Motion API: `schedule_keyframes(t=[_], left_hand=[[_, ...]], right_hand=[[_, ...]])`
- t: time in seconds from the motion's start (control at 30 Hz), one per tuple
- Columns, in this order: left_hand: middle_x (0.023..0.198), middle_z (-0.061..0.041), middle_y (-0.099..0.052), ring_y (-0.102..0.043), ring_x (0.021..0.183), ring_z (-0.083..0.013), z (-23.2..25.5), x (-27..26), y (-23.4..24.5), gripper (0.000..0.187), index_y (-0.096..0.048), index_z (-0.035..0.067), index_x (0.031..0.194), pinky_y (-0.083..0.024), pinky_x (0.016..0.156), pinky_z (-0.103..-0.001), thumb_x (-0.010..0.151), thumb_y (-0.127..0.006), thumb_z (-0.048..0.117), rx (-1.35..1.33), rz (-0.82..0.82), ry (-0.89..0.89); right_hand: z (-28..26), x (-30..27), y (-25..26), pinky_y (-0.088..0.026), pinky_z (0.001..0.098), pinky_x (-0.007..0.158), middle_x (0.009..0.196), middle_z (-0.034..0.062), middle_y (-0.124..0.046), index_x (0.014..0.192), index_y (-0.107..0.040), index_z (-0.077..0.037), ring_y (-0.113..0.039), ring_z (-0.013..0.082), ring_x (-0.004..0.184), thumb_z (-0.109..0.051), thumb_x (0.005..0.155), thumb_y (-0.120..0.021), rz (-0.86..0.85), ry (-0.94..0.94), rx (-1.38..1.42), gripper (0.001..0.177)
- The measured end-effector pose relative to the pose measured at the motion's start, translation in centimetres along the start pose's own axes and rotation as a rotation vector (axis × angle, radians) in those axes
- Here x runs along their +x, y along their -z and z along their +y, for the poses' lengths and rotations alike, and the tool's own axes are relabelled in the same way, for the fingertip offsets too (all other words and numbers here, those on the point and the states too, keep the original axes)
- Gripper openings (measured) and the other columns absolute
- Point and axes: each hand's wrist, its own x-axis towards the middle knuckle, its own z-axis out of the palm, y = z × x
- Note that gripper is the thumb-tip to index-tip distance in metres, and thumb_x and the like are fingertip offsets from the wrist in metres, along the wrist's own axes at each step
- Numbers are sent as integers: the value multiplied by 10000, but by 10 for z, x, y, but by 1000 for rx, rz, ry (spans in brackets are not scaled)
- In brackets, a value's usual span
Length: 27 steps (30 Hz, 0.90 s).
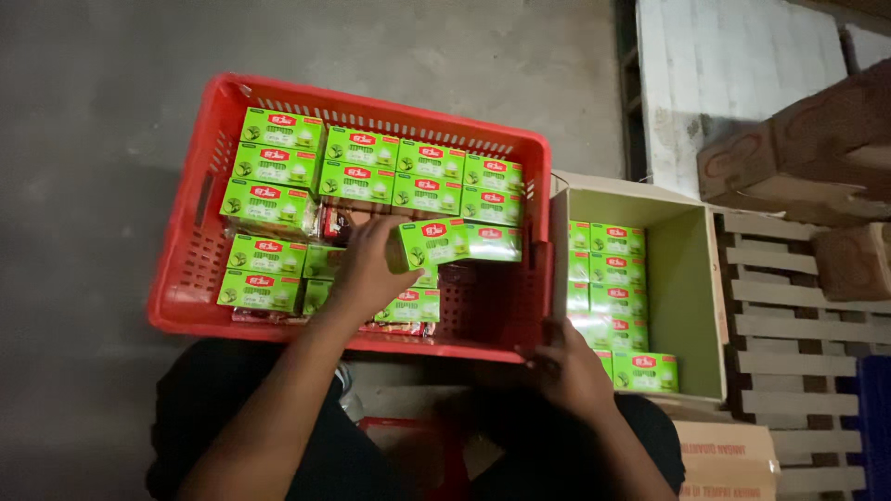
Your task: The person transfers small green boxes from a cardboard carton into a red plastic basket. They handle the boxes one at a time, placing them in rows within the basket. The task continues until the basket is filled with the green boxes.
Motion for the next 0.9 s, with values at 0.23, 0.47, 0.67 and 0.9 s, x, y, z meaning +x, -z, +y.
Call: schedule_keyframes(t=[0.23,0.47,0.67,0.9], left_hand=[[1351,-199,-630,-549,1295,-460,15,-66,-11,895,-580,82,1420,-460,1073,-564,649,-979,301,-260,46,-311],[1347,-201,-628,-563,1263,-468,46,-108,-26,821,-575,95,1418,-426,1074,-601,689,-938,199,-97,-167,-392],[1371,-134,-641,-553,1313,-416,66,-117,-66,830,-579,143,1409,-414,1100,-581,680,-953,272,-99,-377,-439],[1463,-182,-536,-491,1364,-439,74,-107,-109,988,-469,83,1482,-380,1146,-586,673,-966,357,-100,-433,-640]], right_hand=[[-31,5,16,-548,508,985,1284,73,-608,1076,-785,-232,-620,410,1181,-353,780,-797,168,14,-133,320],[-98,-43,71,-316,551,1149,1432,123,-599,1409,-587,-144,-483,417,1376,-338,891,-738,303,135,388,573],[-122,-65,88,-394,533,1031,1457,79,-533,1559,-427,-190,-473,423,1316,-345,761,-855,42,23,82,919],[-73,-89,100,-450,582,905,1307,94,-643,1441,-524,-206,-588,481,1156,-116,606,-882,117,-55,93,913]])
